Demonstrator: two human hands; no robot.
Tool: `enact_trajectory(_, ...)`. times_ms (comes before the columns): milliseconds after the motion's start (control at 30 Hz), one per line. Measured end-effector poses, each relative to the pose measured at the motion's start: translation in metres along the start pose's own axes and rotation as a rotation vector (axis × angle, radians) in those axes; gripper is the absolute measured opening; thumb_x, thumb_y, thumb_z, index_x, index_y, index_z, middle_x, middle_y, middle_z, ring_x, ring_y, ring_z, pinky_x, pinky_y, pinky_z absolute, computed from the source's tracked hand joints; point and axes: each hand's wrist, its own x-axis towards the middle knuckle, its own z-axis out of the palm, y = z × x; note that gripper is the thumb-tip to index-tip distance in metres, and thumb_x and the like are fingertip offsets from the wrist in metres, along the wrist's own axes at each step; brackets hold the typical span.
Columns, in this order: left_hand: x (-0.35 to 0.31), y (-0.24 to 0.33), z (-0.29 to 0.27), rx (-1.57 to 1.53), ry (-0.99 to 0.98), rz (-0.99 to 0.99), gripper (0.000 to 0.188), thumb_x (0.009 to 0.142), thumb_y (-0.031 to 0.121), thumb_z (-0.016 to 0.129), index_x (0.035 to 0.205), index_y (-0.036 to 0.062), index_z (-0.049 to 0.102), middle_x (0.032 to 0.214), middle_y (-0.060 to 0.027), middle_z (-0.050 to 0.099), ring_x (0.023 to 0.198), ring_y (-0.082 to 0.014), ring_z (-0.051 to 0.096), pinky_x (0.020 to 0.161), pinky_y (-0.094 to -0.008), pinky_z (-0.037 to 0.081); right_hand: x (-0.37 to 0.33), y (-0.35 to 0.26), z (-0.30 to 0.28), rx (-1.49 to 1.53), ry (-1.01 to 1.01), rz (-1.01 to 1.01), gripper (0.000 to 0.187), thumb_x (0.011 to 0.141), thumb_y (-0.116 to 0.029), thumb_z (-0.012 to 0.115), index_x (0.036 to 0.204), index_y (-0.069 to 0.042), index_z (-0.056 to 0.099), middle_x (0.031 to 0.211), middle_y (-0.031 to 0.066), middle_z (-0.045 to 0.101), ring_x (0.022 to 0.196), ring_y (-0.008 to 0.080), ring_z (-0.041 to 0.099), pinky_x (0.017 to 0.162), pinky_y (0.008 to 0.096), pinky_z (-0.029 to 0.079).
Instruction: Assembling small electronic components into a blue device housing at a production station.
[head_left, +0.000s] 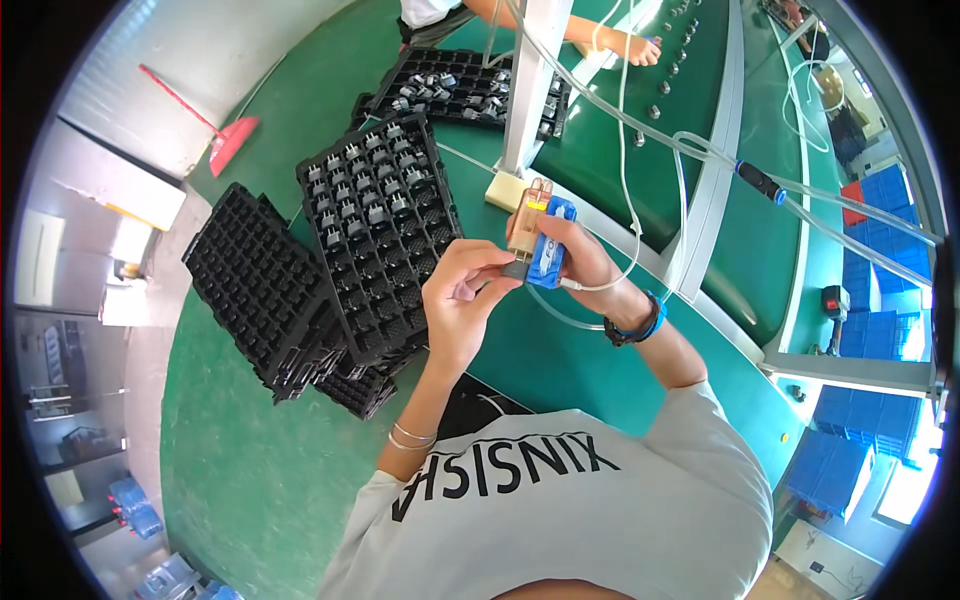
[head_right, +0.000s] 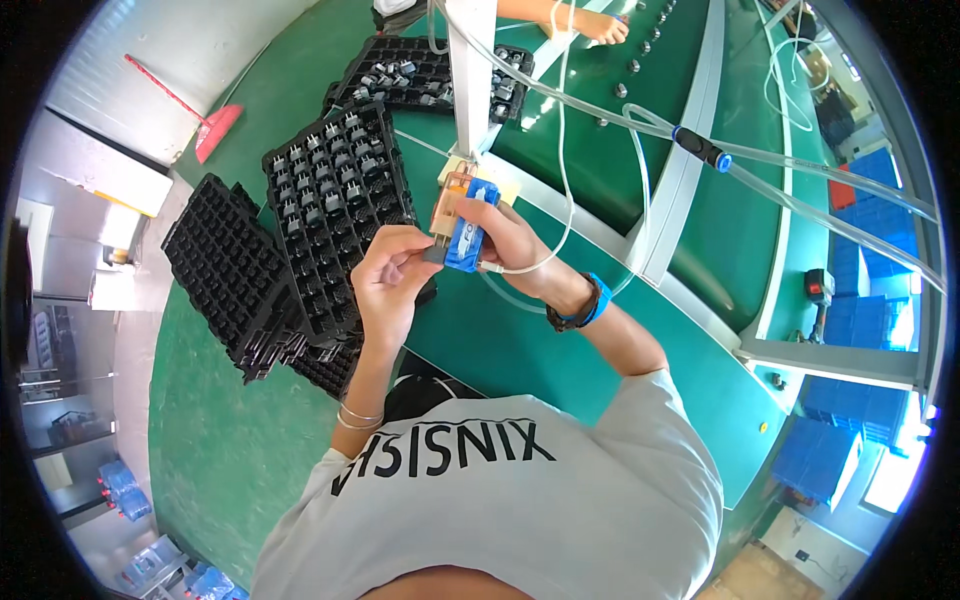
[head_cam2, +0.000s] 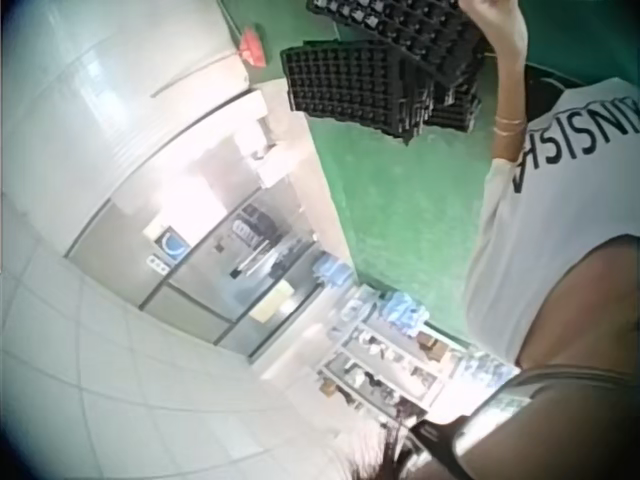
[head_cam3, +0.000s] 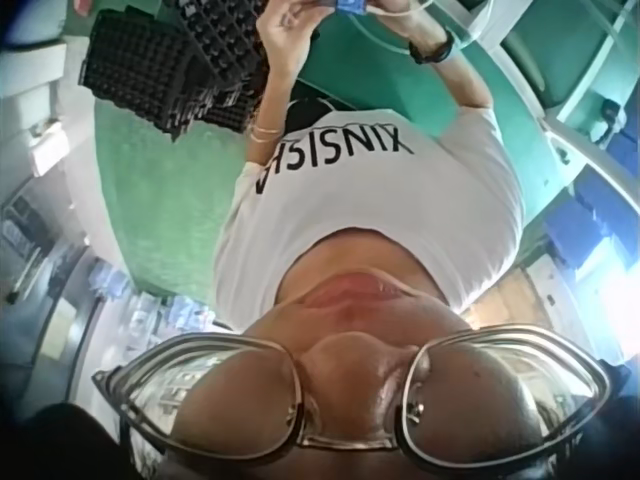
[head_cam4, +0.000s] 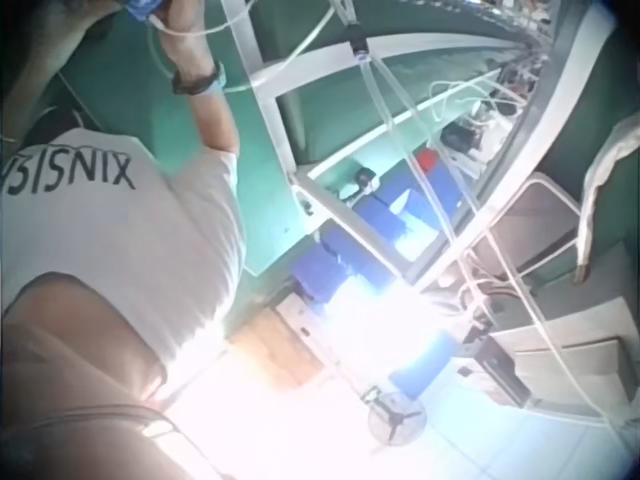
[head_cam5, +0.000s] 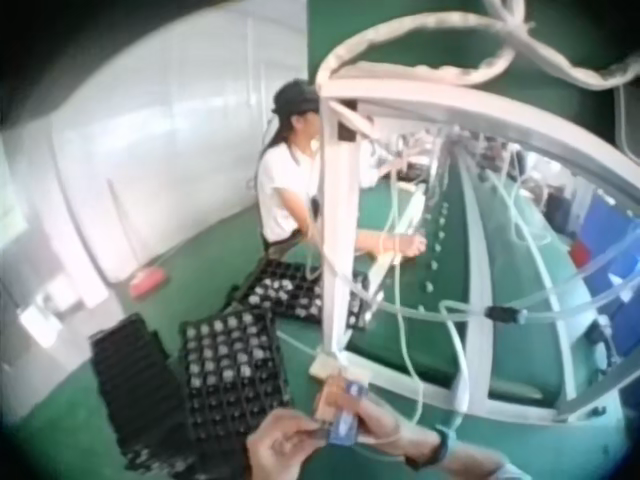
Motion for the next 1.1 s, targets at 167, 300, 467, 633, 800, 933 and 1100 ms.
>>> enact_trajectory(167, -0.009, 0.003, -0.001, 0.079, 0.034, -0.036, 0.041, 0.068, -0.009, 0.067, 0.105, 0.0, 0.052, 0.104, -0.0085, 0.051, 0.092, -0.0162, 0.056, 0.081, -0.0272, 0.047, -0.006, 0.002, 0.013, -0.017, 0.01, -0.053, 0.038, 0.086, -0.032, 0.045, 0.108, -0.002, 0.05, 0.095, 0.0058, 0.056, 0.084, 0.0117, 0.056, 0.076, 0.0253, 0.046)
enact_trajectory(300, 0.005, 0.023, -0.019, 0.454, 0.012, -0.017, 0.049, 0.068, -0.007, 0.068, 0.112, 0.0015, 0.05, 0.108, -0.0066, 0.052, 0.102, -0.0164, 0.051, 0.09, -0.0297, 0.041, -0.008, 0.008, 0.007, 0.152, 0.017, -0.128, 0.037, 0.085, -0.033, 0.045, 0.106, -0.003, 0.049, 0.092, 0.0051, 0.056, 0.07, 0.0095, 0.055, 0.057, 0.0218, 0.044)
enact_trajectory(467, 0.038, 0.015, -0.137, 1.348, 0.334, 0.112, 0.036, 0.084, 0.012, 0.053, 0.117, 0.0007, 0.044, 0.115, -0.0178, 0.048, 0.11, -0.0322, 0.044, 0.095, -0.0388, 0.033, -0.01, 0.007, -0.001, 0.261, 0.031, -0.194, 0.036, 0.085, -0.034, 0.046, 0.103, -0.003, 0.049, 0.085, 0.0035, 0.056, 0.058, 0.0068, 0.052, 0.04, 0.0195, 0.036)
enact_trajectory(633, 0.091, -0.018, -0.202, 1.522, 0.365, 0.01, 0.041, 0.086, 0.017, 0.05, 0.121, -0.0023, 0.04, 0.12, -0.022, 0.045, 0.114, -0.0361, 0.041, 0.096, -0.0412, 0.032, -0.009, 0.017, 0.005, 0.258, 0.027, -0.124, 0.039, 0.085, -0.037, 0.046, 0.106, -0.005, 0.051, 0.09, 0.0026, 0.058, 0.071, 0.0083, 0.057, 0.053, 0.02, 0.043)
enact_trajectory(800, 0.132, -0.04, -0.234, 1.411, 0.646, -0.448, 0.046, 0.085, 0.029, 0.05, 0.119, -0.001, 0.044, 0.108, -0.0231, 0.056, 0.099, -0.0385, 0.054, 0.086, -0.0421, 0.041, -0.019, 0.016, -0.005, 0.308, -0.076, -0.145, 0.039, 0.085, -0.035, 0.048, 0.108, -0.004, 0.051, 0.094, 0.004, 0.057, 0.081, 0.0113, 0.057, 0.068, 0.0236, 0.047)
enact_trajectory(933, 0.127, -0.061, -0.28, 1.329, 0.538, -0.345, 0.042, 0.084, 0.032, 0.052, 0.11, -0.0013, 0.054, 0.101, -0.0204, 0.061, 0.095, -0.0352, 0.057, 0.082, -0.0394, 0.043, -0.027, 0.016, -0.009, 0.24, 0.035, -0.169, 0.039, 0.085, -0.035, 0.048, 0.105, -0.003, 0.05, 0.094, 0.0058, 0.056, 0.085, 0.0129, 0.056, 0.077, 0.0266, 0.046)
enact_trajectory(1100, 0.129, -0.06, -0.273, 1.204, 0.655, -0.187, 0.04, 0.084, 0.031, 0.054, 0.107, -0.0025, 0.058, 0.099, -0.0184, 0.062, 0.092, -0.0291, 0.06, 0.079, -0.0345, 0.043, -0.029, 0.019, -0.021, 0.24, 0.042, -0.135, 0.039, 0.084, -0.037, 0.049, 0.105, -0.004, 0.05, 0.093, 0.0043, 0.056, 0.084, 0.011, 0.056, 0.07, 0.0227, 0.046)
